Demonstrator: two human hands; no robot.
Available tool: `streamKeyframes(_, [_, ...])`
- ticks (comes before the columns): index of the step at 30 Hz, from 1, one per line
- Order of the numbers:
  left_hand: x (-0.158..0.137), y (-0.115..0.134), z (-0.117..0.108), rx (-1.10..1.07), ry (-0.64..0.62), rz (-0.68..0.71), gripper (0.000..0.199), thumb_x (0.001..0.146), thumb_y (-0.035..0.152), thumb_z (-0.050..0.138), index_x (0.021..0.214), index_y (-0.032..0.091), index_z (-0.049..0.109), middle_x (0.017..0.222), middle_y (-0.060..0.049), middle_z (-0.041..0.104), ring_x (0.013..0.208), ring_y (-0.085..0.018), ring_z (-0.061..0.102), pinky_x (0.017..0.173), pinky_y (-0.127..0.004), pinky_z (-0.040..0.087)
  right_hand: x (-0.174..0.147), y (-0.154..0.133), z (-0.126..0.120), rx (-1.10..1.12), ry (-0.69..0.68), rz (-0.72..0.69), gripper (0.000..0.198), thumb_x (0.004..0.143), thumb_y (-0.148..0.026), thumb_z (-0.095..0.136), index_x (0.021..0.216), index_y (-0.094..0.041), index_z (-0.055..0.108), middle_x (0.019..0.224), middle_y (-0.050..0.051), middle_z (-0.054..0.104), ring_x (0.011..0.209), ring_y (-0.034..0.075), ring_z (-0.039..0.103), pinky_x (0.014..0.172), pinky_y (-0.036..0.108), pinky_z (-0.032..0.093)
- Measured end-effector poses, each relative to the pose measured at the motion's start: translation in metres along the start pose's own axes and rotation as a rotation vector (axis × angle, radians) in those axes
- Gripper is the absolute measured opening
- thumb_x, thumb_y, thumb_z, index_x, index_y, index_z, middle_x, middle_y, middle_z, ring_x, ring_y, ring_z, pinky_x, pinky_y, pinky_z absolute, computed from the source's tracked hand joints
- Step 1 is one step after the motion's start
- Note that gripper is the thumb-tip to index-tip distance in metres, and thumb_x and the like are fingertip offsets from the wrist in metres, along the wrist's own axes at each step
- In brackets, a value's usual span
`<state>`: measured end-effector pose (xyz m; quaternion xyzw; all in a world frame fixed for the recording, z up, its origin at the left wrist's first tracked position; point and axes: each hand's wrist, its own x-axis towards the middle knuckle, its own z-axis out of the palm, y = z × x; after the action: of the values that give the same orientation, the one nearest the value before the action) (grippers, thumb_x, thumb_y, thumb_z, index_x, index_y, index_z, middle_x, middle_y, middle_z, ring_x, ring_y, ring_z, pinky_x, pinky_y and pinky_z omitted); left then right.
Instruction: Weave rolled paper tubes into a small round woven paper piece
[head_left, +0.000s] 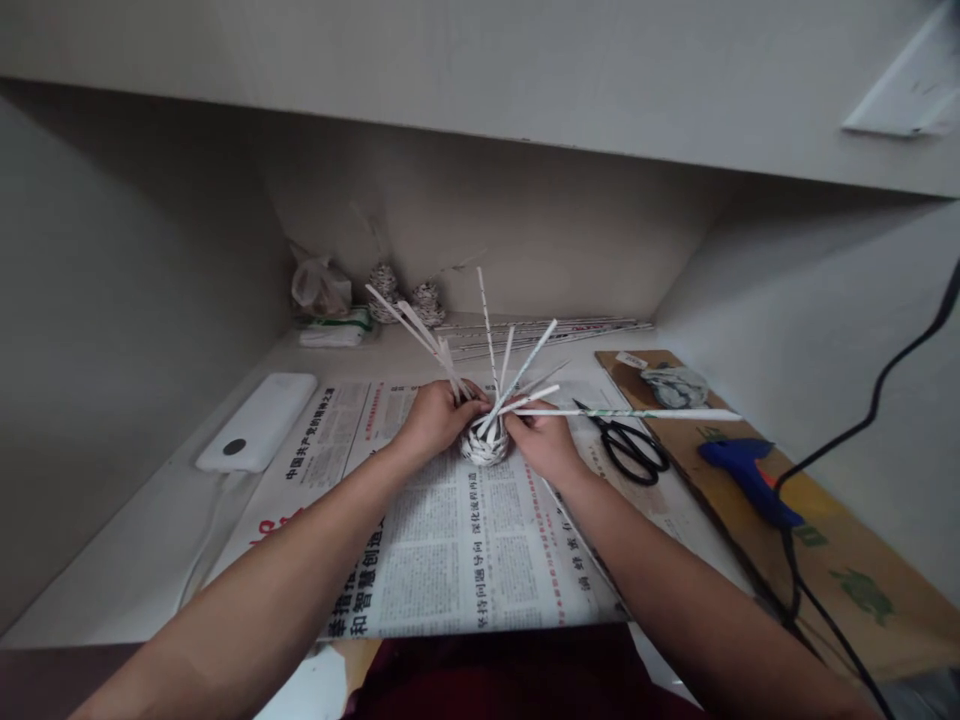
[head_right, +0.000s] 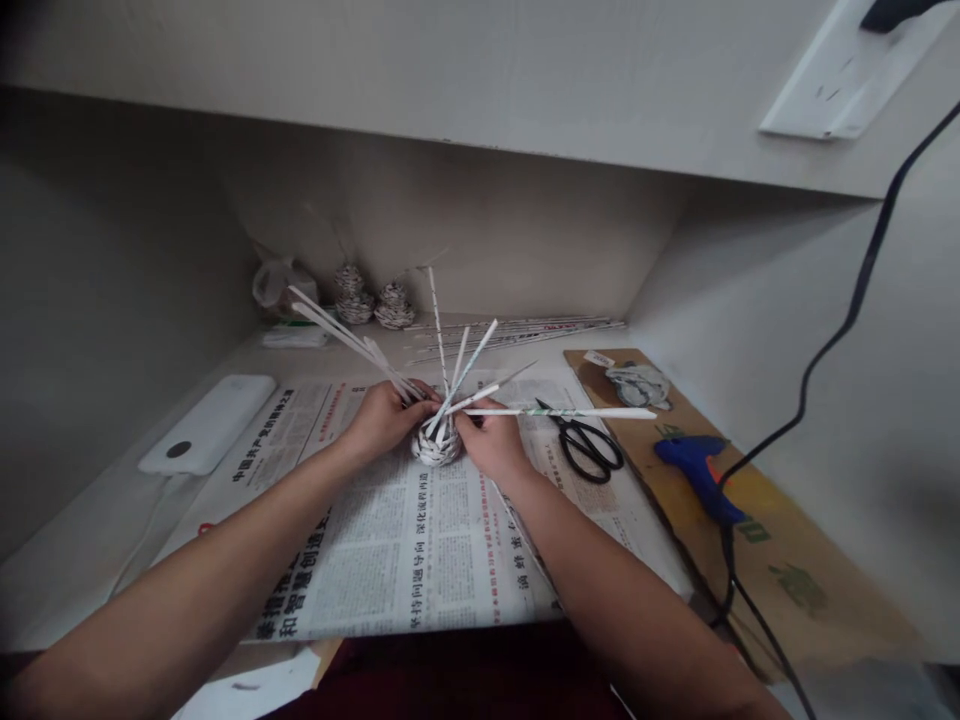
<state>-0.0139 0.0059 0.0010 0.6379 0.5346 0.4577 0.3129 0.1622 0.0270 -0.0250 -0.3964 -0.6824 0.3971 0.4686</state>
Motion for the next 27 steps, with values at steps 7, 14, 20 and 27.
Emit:
streamKeyframes(7, [0.000, 0.003, -0.005, 0.003, -0.093, 0.038, 0.017, 0.072, 0.028, 0.069, 0.084, 0.017, 0.074, 0.079, -0.004, 0.077, 0.073, -0.021, 0.071, 0.069, -0.028, 0.053, -0.002, -0.002, 0.001, -0.006, 0.010, 0.018, 0.007, 0.076, -0.022, 0.061, 0.074, -0.020, 0.067, 0.076, 0.002, 0.073, 0.074, 0.018, 0.067, 0.074, 0.029, 0.052])
streamKeyframes(14, [-0.004, 0.009, -0.002, 0.055, 0.030, 0.146, 0.008, 0.077, 0.023, 0.065, 0.075, 0.019, 0.071, 0.076, -0.003, 0.076, 0.072, -0.020, 0.069, 0.072, -0.029, 0.053, -0.001, -0.010, 0.001, 0.178, 0.090, 0.124, 0.011, 0.070, -0.031, 0.069, 0.072, -0.020, 0.066, 0.071, 0.000, 0.070, 0.070, 0.017, 0.063, 0.069, 0.028, 0.049])
streamKeyframes(20, [-0.010, 0.011, 0.002, 0.160, 0.109, 0.321, 0.014, 0.085, 0.023, 0.061, 0.080, 0.021, 0.074, 0.084, -0.005, 0.076, 0.080, -0.020, 0.069, 0.081, -0.033, 0.053, -0.001, -0.022, 0.001, 0.325, 0.174, 0.199, 0.020, 0.066, -0.035, 0.073, 0.065, -0.020, 0.059, 0.064, -0.001, 0.064, 0.062, 0.015, 0.057, 0.061, 0.027, 0.045])
streamKeyframes(27, [-0.011, 0.009, 0.003, 0.214, 0.126, 0.458, 0.013, 0.087, 0.016, 0.059, 0.084, 0.020, 0.072, 0.085, -0.004, 0.075, 0.081, -0.018, 0.068, 0.080, -0.030, 0.053, -0.003, -0.021, 0.004, 0.560, 0.162, 0.243, 0.021, 0.065, -0.030, 0.076, 0.071, -0.019, 0.059, 0.068, -0.002, 0.066, 0.064, 0.014, 0.061, 0.064, 0.027, 0.048])
